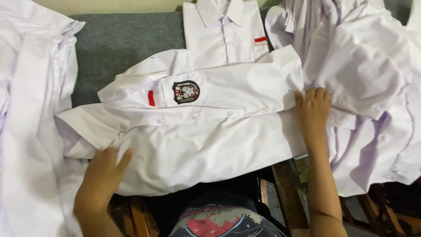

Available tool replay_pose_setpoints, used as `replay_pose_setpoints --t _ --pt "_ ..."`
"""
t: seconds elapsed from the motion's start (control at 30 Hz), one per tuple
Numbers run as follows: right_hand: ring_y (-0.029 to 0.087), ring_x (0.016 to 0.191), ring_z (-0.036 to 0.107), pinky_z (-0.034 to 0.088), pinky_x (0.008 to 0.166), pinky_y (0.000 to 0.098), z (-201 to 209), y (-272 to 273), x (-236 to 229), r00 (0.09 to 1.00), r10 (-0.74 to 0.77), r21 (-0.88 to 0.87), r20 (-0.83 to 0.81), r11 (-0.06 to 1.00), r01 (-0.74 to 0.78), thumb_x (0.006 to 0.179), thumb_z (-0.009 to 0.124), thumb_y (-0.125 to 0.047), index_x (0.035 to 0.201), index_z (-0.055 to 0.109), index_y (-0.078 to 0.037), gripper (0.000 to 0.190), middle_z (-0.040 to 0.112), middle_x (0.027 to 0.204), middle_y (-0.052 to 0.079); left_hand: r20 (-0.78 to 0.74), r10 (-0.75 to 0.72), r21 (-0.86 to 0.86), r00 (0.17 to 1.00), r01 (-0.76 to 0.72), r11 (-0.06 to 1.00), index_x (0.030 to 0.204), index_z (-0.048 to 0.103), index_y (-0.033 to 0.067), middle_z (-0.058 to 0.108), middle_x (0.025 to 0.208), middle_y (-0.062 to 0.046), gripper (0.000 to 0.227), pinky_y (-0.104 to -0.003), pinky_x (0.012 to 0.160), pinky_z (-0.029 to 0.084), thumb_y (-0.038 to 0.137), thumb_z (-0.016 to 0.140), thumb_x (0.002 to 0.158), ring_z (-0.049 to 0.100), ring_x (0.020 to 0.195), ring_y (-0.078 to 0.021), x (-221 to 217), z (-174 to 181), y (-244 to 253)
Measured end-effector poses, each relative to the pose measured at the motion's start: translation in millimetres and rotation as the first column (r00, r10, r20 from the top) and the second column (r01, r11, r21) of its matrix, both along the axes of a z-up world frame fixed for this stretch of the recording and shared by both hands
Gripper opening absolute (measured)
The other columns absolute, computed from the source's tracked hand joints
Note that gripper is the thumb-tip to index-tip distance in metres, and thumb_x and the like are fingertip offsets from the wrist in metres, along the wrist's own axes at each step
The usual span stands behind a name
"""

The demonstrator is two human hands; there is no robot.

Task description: Folding a white school shirt on a flat workbench

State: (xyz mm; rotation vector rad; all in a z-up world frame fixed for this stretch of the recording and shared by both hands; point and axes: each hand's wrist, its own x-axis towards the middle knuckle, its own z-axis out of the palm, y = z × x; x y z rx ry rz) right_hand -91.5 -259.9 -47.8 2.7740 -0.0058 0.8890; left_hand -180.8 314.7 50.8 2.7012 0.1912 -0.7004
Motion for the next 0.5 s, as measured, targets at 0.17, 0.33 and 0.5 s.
replay_pose_setpoints --t 0.17,0.33,0.5 --pt "0.047 0.094 0.049 0.045 0.080 0.0574 20.6 30.0 -2.8 0.996 0.080 0.296 -0.027 0.953 -0.068 0.111 0.064 -0.016 0.117 0.056 0.006 0.024 0.053 0.112 0.028 0.454 0.137 -0.103 0.881 -0.101 0.990 0.130 0.048 -0.0036 0.050 0.126 -0.025 0.069 -0.056 0.106 0.033 0.054 0.055 0.093 0.045 0.120 -0.0417 -55.5 -75.9 32.6" --pt "0.049 0.087 0.063 0.044 0.052 0.0595 42.5 40.3 -1.0 0.992 -0.015 0.424 -0.121 0.903 0.066 0.116 0.055 -0.026 0.122 0.056 -0.001 0.026 0.063 0.119 0.020 0.523 0.489 -0.296 0.698 -0.390 0.872 0.129 0.047 -0.0068 0.045 0.122 -0.026 0.057 -0.055 0.102 0.039 0.037 0.065 0.097 0.047 0.113 -0.0450 -60.6 -63.8 4.6" --pt "0.050 0.076 0.065 0.043 0.057 0.0559 45.9 22.1 0.6 1.000 0.014 0.362 0.001 0.932 -0.014 0.121 0.055 -0.025 0.123 0.057 0.000 0.025 0.073 0.099 0.024 0.505 0.485 -0.195 0.714 -0.452 0.870 0.117 0.064 0.0029 0.059 0.108 -0.016 0.036 -0.053 0.088 0.047 0.036 0.064 0.102 0.054 0.103 -0.0379 -68.0 -71.7 12.7"
